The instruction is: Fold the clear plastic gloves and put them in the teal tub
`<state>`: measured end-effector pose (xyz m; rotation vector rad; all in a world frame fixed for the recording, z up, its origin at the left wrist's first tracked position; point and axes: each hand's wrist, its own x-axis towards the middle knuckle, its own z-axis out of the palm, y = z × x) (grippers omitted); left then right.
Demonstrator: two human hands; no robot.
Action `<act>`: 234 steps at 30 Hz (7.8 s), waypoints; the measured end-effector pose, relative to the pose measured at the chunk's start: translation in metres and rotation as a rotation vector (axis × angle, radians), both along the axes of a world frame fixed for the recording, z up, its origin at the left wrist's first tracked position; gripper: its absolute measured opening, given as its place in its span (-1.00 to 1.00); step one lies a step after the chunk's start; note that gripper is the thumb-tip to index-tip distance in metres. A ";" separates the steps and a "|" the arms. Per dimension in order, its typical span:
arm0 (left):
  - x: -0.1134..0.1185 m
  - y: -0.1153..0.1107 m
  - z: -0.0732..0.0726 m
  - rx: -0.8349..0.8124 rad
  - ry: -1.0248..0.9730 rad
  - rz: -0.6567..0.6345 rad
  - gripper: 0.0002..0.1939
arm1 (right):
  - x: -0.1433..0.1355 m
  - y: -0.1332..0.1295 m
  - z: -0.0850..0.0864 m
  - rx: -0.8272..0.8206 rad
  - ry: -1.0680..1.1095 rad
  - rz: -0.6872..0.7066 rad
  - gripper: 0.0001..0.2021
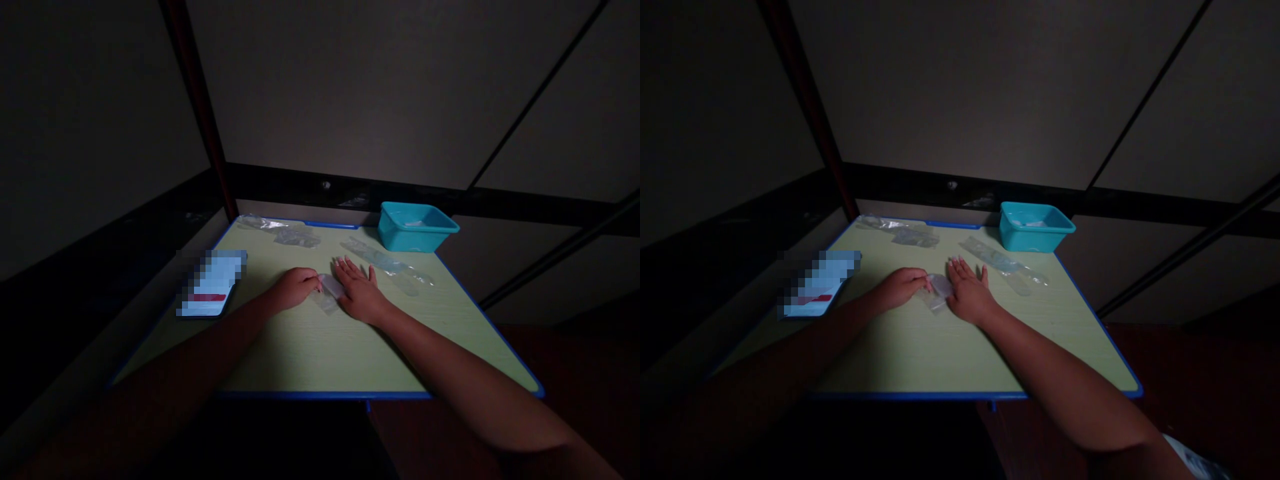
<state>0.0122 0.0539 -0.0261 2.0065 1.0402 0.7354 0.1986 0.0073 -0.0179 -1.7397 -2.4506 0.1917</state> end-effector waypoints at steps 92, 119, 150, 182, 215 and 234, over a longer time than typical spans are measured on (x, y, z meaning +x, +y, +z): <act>-0.001 -0.027 -0.004 0.478 0.657 -0.153 -0.46 | 0.001 -0.023 0.024 0.059 0.086 0.314 -0.50; -0.010 0.006 -0.006 0.363 0.221 0.181 -0.35 | -0.015 -0.015 0.008 -0.136 -0.086 0.366 -0.36; -0.007 -0.027 0.006 0.435 0.630 -0.086 -0.34 | 0.001 -0.005 0.003 -0.055 -0.049 0.192 -0.38; -0.008 -0.019 0.003 0.282 0.658 0.073 -0.31 | 0.012 0.005 0.004 0.008 0.091 -0.071 -0.76; 0.000 -0.008 0.010 -0.241 -0.442 0.105 -0.66 | 0.010 0.010 -0.004 -0.292 1.342 -0.027 -0.66; -0.010 -0.009 0.009 -0.186 -0.278 0.134 -0.51 | 0.052 0.012 0.054 0.006 1.406 -0.185 -0.66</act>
